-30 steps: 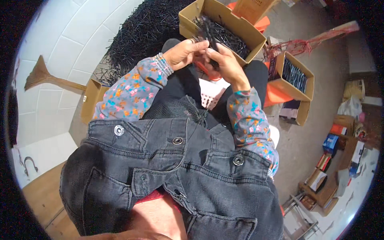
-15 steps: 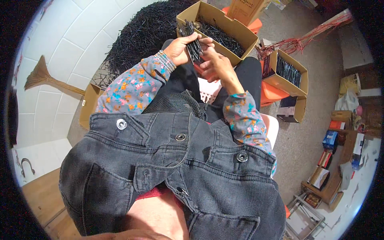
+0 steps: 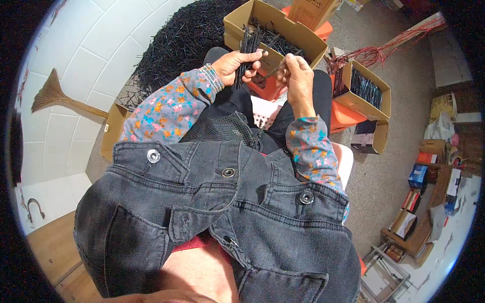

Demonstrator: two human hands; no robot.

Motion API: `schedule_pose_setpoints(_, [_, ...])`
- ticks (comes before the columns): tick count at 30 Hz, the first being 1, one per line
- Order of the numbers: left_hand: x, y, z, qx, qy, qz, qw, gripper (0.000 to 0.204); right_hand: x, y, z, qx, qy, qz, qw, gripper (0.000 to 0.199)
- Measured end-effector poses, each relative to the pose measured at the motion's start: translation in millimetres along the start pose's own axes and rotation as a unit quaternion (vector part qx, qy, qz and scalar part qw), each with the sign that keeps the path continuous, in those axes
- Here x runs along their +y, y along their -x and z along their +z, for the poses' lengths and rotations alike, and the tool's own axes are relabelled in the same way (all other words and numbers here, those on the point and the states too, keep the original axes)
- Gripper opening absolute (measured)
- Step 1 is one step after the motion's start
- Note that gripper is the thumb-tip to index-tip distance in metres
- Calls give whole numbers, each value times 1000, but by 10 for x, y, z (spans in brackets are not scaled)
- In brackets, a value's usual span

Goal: Packaging bundles of black plastic cable ties into cardboard boxes.

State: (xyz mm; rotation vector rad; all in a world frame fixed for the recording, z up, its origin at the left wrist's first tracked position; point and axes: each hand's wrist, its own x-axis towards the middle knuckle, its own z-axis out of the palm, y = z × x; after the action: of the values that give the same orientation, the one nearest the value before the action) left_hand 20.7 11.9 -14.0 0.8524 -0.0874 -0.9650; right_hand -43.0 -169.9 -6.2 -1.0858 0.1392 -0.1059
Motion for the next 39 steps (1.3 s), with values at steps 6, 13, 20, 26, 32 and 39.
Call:
schedule_pose_setpoints(6, [-36,2,46,-9,-35,31,999,22,7,17,40,-30,77,-40,996,19])
schedule_pose_setpoints(13, [-70,-33,17,-23,-17,23,999,25,-183,43,50,46,34,-138,989,15])
schedule_pose_setpoints(20, [-61,-26,12,0,8,15,1000,25,-224,104,158,81,67,-182,978,7])
schedule_pose_setpoints(26, [-46,-5,40,32,-11,28,999,25,-16,106,107,-21,179,-44,983,10])
schedule_pose_setpoints(32, [-38,56,126,41,-55,18,997,22,-154,-102,-98,-16,43,21,999,14])
schedule_pose_setpoints(39, [-78,98,226,-16,-76,10,997,20,-162,-264,334,25,188,-98,977,14])
